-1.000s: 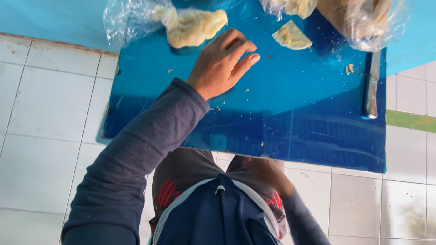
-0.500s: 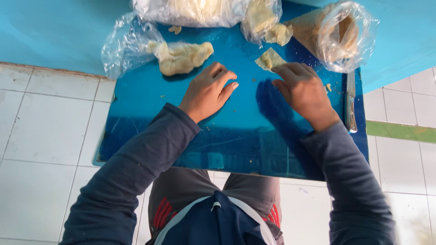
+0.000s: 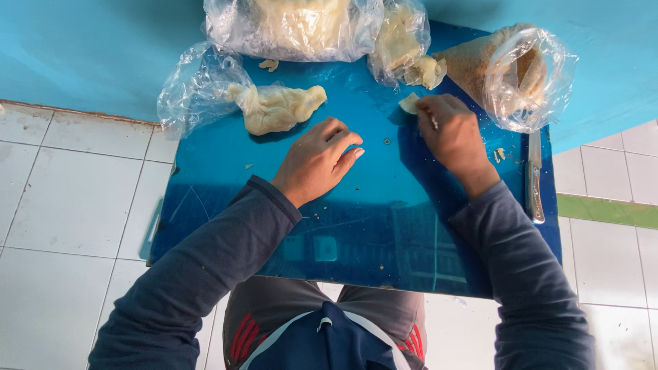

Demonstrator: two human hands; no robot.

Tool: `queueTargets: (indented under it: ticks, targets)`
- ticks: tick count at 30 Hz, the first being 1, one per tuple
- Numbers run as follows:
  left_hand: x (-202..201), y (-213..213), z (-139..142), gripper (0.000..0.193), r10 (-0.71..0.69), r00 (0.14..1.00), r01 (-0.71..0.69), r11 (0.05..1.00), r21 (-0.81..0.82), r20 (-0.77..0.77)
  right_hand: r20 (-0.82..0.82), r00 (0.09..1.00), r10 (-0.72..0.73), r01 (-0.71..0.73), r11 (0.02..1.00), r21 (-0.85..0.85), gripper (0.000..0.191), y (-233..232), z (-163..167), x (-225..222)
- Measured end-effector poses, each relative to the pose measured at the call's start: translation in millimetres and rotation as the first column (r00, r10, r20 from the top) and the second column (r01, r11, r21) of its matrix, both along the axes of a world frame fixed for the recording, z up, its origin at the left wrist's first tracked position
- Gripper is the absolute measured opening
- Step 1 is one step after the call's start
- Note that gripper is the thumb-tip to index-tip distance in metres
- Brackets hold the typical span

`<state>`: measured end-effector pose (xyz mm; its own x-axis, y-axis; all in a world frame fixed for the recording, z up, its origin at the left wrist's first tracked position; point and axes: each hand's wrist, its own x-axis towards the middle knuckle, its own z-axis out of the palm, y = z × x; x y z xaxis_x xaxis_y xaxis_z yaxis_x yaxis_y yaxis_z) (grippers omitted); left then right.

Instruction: The person sits on the floor with a blue board on their lap, takes triangular dough wrappers one at a time, spoons filling from a cone-shaped plastic bag onto a wrapper, and folds and pinches the wrapper closed around the filling, setting finished pastries aside.

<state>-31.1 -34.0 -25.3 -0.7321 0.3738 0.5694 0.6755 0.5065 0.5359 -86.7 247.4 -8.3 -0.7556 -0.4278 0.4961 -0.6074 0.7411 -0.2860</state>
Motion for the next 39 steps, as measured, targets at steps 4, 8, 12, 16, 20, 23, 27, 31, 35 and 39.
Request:
queueTargets:
  ticks: [4,8,12,16,20,23,27,31,35,39]
  targets:
    - [1.0,1.0,0.1,0.013,-0.014,1.000,0.014,1.000,-0.003,0.015,0.127,0.992,-0.017,0.032,0.993,-0.118,0.013,-2.2,17.5,19.2]
    - [3.1,3.2,-2.0,0.013,-0.050,0.999,0.050,0.999,-0.016,-0.003,0.164,0.985,0.059,-0.045,0.995,-0.086,0.016,-20.1,39.2,63.7]
    - [5.2,4.6,-6.7,0.014,-0.040,0.999,0.039,0.998,-0.057,-0.021,0.293,0.932,0.211,-0.226,0.974,0.019,0.019,-45.7,48.8,102.2]
    - [4.8,8.1,-9.2,0.013,-0.036,0.998,0.040,0.995,-0.091,0.043,0.114,0.979,0.170,-0.172,0.985,0.010,0.021,-37.8,52.2,104.0]
    - [12.6,16.6,-7.4,0.015,-0.052,0.998,0.055,0.995,-0.079,0.040,-0.038,0.984,-0.172,0.167,0.978,-0.122,0.010,25.0,56.4,79.1]
    - [19.5,28.0,-6.3,0.015,-0.128,0.991,0.133,0.985,-0.113,0.046,-0.236,0.887,-0.396,0.375,0.918,-0.129,0.014,95.0,57.3,51.4]
    - [19.1,37.1,-5.9,0.013,-0.164,0.983,0.175,0.972,-0.158,0.084,-0.367,0.813,-0.452,0.472,0.881,-0.037,0.020,165.7,38.4,25.2]
    - [25.2,43.4,-8.0,0.020,-0.193,0.980,0.198,0.968,-0.155,0.047,-0.241,0.842,-0.482,0.483,0.874,-0.061,0.015,182.7,15.9,7.8]
    - [23.1,49.0,-12.3,0.023,-0.242,0.969,0.246,0.945,-0.216,0.047,-0.176,0.798,-0.576,0.570,0.817,-0.090,0.015,170.2,13.3,8.3]
    - [23.3,51.5,-15.5,0.016,-0.236,0.970,0.245,0.942,-0.231,0.065,-0.137,0.829,-0.543,0.542,0.839,-0.044,0.024,155.2,22.2,15.8]
